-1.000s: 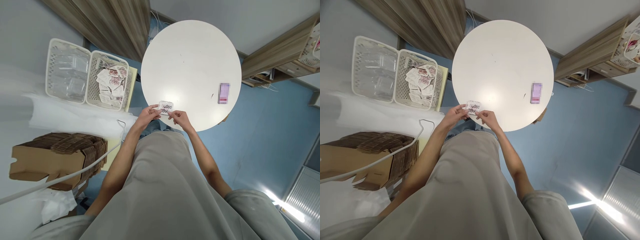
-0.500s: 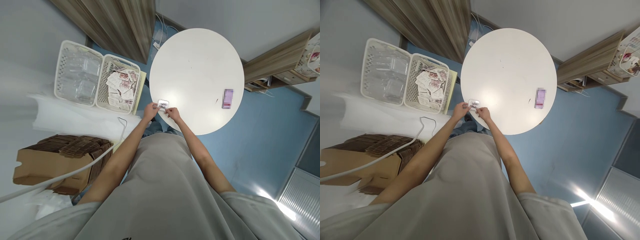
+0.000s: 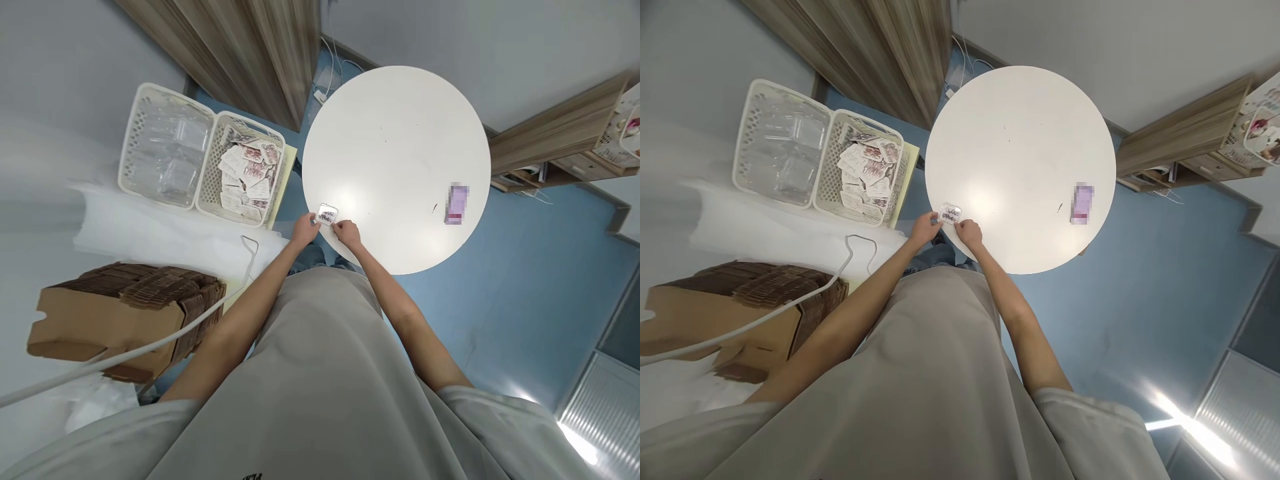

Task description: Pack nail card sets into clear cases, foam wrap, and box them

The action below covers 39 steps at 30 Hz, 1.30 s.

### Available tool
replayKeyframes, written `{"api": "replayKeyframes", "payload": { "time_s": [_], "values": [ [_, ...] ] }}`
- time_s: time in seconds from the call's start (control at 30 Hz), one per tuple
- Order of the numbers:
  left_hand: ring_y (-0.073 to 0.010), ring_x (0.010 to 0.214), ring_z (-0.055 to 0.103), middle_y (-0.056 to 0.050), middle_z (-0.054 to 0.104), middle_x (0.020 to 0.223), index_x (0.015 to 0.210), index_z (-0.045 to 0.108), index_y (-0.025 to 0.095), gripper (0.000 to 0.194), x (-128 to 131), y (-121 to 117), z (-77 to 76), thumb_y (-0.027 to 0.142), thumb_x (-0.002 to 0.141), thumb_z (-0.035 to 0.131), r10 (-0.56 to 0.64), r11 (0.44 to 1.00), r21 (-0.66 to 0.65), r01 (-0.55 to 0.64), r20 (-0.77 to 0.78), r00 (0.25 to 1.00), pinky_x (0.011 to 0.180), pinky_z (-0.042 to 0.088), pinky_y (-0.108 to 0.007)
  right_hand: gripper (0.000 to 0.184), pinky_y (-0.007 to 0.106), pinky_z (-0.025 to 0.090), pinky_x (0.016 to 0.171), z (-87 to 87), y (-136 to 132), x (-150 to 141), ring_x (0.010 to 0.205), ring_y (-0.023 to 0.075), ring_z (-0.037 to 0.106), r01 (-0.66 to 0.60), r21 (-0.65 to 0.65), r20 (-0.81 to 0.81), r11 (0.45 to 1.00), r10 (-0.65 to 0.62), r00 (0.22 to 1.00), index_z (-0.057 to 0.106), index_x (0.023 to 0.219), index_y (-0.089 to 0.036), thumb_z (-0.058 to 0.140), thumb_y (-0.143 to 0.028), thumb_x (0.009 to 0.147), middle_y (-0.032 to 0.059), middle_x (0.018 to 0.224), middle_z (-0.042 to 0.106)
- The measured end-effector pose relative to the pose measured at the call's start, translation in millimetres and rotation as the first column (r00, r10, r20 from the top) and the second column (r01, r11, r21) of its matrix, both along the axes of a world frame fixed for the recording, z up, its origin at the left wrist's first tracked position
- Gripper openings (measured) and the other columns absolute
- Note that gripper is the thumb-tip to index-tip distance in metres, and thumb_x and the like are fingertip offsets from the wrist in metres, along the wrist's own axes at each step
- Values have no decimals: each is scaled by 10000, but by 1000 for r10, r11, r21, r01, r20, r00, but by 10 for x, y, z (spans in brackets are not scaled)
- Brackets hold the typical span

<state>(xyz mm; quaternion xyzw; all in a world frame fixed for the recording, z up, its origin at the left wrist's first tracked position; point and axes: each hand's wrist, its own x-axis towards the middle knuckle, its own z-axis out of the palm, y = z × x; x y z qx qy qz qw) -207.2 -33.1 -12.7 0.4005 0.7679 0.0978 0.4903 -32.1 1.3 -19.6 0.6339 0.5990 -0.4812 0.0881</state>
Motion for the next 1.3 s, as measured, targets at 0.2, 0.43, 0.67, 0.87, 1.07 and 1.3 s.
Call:
{"api": "replayKeyframes", "payload": {
  "time_s": [0.2,0.43,0.67,0.87,1.07,1.3],
  "values": [
    [-296,1221,733,-125,750,1420,1342,720,197,403,124,-467,425,324,967,648,189,971,129,-200,91,978,1063,590,-422,263,296,552,886,319,-152,408,888,194,763,25,84,-186,996,-9,983,791,1152,-213,613,-395,1086,78,1154,829],
    [-259,1189,743,-123,769,1371,1274,733,196,351,340,-846,827,306,949,658,413,882,213,-421,83,907,1049,609,-403,276,315,561,895,546,-172,700,855,193,761,-89,98,-270,991,113,956,779,1215,-220,631,-400,1069,64,1124,828],
    [-252,1212,731,-129,754,1370,1286,718,192,357,324,-1232,988,336,965,651,608,751,296,-590,41,793,1040,611,-372,300,326,557,863,642,-115,489,872,211,738,-225,133,-355,965,258,899,774,1245,-224,637,-416,1059,58,1098,827],
    [-271,1254,714,-141,737,1390,1312,699,191,386,53,-1562,828,326,952,662,730,664,318,-676,-81,679,1058,615,-401,293,330,556,846,760,-147,229,823,204,710,-335,175,-376,926,377,846,767,1267,-234,640,-389,1053,54,1113,829],
    [-318,1372,641,-177,633,1513,1416,635,179,507,-513,-1811,501,351,943,700,761,646,299,-702,-183,623,1145,566,-433,306,327,558,855,934,-299,-13,813,199,697,-340,228,-375,912,405,834,775,1254,-242,618,-405,1048,45,1085,823],
    [-389,1555,464,-209,500,1627,1521,546,146,695,-1140,-1819,84,247,865,754,638,768,279,-576,-259,725,1329,364,-520,320,309,553,821,1073,-602,-455,795,195,695,-397,288,-284,872,473,834,780,1260,-246,611,-408,1043,41,1075,824]
  ]
}}
